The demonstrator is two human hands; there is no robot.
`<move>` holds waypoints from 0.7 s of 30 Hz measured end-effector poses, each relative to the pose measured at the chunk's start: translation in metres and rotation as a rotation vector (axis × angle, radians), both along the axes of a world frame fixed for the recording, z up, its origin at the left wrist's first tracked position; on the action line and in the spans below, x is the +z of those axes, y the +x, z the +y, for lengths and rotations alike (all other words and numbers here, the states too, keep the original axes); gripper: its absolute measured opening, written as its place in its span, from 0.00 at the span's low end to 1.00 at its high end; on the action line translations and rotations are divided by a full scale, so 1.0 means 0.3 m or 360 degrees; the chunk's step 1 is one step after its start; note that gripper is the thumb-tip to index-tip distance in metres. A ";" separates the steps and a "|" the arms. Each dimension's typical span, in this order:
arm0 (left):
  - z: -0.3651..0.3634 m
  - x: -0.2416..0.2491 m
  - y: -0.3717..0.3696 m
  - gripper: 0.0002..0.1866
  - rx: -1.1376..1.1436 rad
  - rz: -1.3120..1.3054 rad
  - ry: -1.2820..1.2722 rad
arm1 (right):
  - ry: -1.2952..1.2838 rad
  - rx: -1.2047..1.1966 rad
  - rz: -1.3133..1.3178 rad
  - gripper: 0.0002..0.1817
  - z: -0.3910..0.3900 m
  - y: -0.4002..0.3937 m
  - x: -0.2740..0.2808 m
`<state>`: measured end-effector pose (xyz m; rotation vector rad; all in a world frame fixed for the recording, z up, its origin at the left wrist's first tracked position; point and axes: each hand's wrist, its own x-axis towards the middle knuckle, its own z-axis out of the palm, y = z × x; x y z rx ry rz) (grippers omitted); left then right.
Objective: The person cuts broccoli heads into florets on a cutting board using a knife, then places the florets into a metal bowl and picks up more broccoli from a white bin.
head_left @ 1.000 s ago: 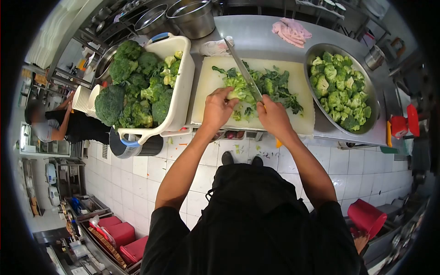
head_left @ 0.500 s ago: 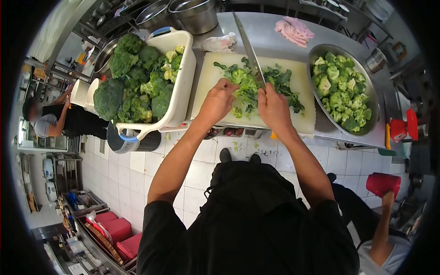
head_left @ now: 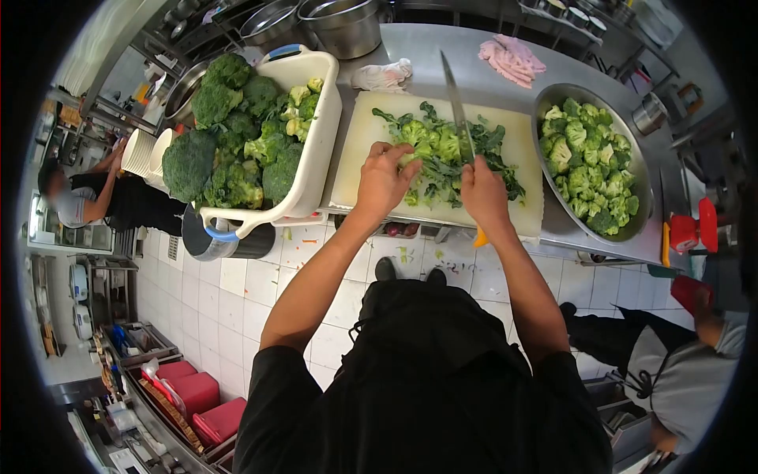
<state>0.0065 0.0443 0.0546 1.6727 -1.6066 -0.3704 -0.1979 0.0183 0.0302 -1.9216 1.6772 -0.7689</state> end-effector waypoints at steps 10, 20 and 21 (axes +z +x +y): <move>-0.018 0.004 0.036 0.12 -0.0378 -0.0323 -0.0387 | 0.0002 0.0208 0.0011 0.11 0.028 0.004 0.061; -0.009 0.018 0.021 0.18 -0.0307 -0.0229 -0.0357 | -0.0057 0.0270 0.0062 0.09 -0.002 0.121 -0.007; -0.010 0.023 0.022 0.18 -0.0308 -0.0228 -0.0346 | -0.0039 0.0278 0.0034 0.09 -0.002 0.117 -0.001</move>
